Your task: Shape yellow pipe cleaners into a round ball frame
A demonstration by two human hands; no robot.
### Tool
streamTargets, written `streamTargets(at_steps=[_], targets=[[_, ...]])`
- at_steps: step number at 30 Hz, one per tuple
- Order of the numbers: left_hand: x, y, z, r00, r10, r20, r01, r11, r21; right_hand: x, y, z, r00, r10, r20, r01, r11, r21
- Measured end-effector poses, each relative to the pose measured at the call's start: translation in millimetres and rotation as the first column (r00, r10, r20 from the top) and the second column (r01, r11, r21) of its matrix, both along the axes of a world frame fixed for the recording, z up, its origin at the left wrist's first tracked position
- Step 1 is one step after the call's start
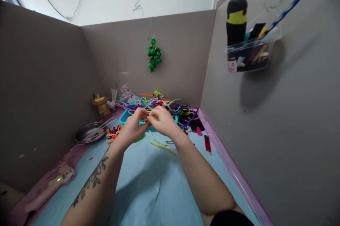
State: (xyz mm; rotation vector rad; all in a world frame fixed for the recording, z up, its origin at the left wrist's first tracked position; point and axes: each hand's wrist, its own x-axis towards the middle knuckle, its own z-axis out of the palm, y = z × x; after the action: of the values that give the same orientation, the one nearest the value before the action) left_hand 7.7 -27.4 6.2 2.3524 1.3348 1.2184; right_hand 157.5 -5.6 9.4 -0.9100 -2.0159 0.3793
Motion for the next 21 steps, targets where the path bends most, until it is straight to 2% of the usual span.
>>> streamTargets(at_steps=[5, 9, 13, 17, 21], targets=[[0.3, 0.7, -0.4, 0.996, 0.026, -0.087, -0.024, 0.999, 0.032, -3.8, 2.5, -4.9, 0.997, 0.009, 0.070, -0.009, 1.000, -0.004], [-2.1, 2.8, -0.9, 0.996, 0.071, -0.054, -0.069, 0.997, 0.029, -3.6, 4.1, -6.1, 0.998, 0.007, 0.058, -0.006, 1.000, -0.021], [-5.8, 2.6, 0.5, 0.999, 0.019, 0.045, -0.016, 0.998, -0.055, 2.2, 0.1, -1.2, 0.996, 0.088, 0.006, -0.088, 0.996, 0.014], [-5.7, 1.9, 0.4, 0.997, -0.041, 0.070, 0.047, 0.995, -0.089, 5.6, -2.7, 0.9, 0.984, 0.176, 0.012, -0.176, 0.980, 0.095], [-5.5, 1.6, 0.7, 0.987, -0.114, 0.115, 0.128, 0.984, -0.122, 3.9, -3.0, 0.5, 0.980, 0.194, 0.042, -0.198, 0.968, 0.154]])
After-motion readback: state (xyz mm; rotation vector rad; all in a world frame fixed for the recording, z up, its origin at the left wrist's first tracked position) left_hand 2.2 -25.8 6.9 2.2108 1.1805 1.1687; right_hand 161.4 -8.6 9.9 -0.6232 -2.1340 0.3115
